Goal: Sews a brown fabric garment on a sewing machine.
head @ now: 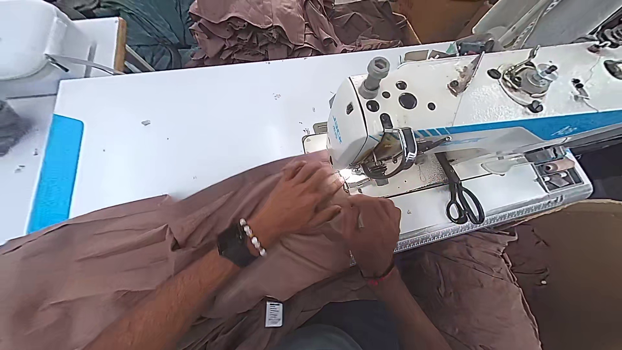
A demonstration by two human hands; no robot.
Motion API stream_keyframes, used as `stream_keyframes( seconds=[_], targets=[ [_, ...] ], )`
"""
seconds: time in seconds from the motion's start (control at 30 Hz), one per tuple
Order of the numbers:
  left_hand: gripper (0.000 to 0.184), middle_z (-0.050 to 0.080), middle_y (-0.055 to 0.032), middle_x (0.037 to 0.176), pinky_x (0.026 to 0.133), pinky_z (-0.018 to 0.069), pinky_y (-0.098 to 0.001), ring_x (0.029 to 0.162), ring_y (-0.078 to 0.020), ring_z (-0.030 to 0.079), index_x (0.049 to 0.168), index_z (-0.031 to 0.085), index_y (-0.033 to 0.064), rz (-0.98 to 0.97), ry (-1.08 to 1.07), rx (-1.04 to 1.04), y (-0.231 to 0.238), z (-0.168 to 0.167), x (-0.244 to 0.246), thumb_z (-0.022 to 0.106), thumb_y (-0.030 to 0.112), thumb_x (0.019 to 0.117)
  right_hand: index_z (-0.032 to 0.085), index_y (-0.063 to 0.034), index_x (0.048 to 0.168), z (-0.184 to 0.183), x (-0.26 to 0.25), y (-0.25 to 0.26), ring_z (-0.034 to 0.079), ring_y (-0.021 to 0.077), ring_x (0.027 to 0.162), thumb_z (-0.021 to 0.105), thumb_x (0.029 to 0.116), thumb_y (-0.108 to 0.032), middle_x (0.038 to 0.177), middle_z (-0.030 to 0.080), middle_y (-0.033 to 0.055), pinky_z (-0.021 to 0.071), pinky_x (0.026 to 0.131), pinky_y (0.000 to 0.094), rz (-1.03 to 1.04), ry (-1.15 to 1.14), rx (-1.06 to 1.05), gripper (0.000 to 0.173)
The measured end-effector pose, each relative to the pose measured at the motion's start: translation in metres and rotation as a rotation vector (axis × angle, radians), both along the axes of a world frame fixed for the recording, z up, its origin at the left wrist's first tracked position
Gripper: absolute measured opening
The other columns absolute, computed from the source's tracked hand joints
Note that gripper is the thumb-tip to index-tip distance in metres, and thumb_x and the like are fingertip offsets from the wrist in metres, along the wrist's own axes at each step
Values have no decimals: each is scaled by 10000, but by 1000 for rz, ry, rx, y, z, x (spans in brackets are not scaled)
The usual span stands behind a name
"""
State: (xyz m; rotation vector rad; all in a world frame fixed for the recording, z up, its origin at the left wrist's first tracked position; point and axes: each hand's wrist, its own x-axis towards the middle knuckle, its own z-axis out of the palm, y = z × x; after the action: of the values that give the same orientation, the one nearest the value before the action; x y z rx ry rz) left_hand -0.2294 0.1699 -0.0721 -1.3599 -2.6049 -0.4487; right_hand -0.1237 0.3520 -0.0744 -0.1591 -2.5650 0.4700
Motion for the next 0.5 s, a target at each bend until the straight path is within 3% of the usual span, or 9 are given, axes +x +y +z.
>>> stream_keyframes(
  seconds=[0.07,0.13,0.23,0.27,0.3,0.33,0.37,0.43,0.5],
  targets=[
    [690,535,-25,1508,1221,242,-555,1460,-258,404,1485,550,313,109,-35,-44,5,-2,20,400,733,960,753,-149,973,5,-8,3,630,274,938,586,966,-414,970,679,61,486,769,459,-63,-135,-67,313],
    [709,538,-17,1512,1225,229,-567,1465,-258,402,1476,563,290,150,-43,-37,7,-3,25,423,737,944,721,-139,802,18,-23,0,630,300,919,641,907,-396,922,665,82,503,752,472,-42,-242,-109,289],
    [506,608,-9,1441,1208,300,-534,1419,-242,473,1363,666,223,118,-18,65,4,-4,22,491,529,1000,656,-100,699,47,-37,-9,650,307,925,710,816,-307,919,681,97,522,741,482,26,-393,-184,244],
    [468,601,-5,1451,1211,295,-528,1431,-232,460,1367,666,227,99,-28,72,2,-4,22,471,478,1023,681,-77,772,49,-35,-11,662,292,906,707,833,-300,931,690,101,534,726,475,24,-405,-240,233],
    [462,581,5,1476,1222,278,-523,1451,-219,436,1389,651,240,84,-36,64,0,-4,20,437,464,1044,717,-35,954,47,-27,-12,694,266,856,701,870,-285,957,711,110,572,706,465,28,-380,-318,265],
    [475,556,15,1505,1233,257,-522,1470,-212,409,1415,628,255,75,-45,49,-2,-4,20,406,478,1060,665,-1,1187,44,-13,-15,708,227,802,668,916,-273,984,719,105,596,678,439,36,-383,-402,384],
    [482,540,25,1523,1241,245,-522,1485,-210,390,1430,615,271,78,-50,36,-2,-3,20,391,495,1067,592,14,1323,38,4,-20,683,184,689,635,944,-268,905,715,79,585,605,405,40,-381,-484,473],
    [458,553,23,1508,1239,240,-521,1485,-229,384,1411,634,279,87,-43,35,-1,-3,21,403,481,1070,546,-19,1430,29,37,-30,603,103,532,600,966,-232,759,697,10,534,490,324,59,-394,-693,513],
    [424,590,14,1457,1223,262,-498,1456,-229,412,1354,678,270,85,-11,46,1,-2,19,427,454,1067,566,-25,1435,30,53,-33,525,42,458,580,976,-171,657,654,-46,474,421,252,60,-329,-870,482]
  ],
)
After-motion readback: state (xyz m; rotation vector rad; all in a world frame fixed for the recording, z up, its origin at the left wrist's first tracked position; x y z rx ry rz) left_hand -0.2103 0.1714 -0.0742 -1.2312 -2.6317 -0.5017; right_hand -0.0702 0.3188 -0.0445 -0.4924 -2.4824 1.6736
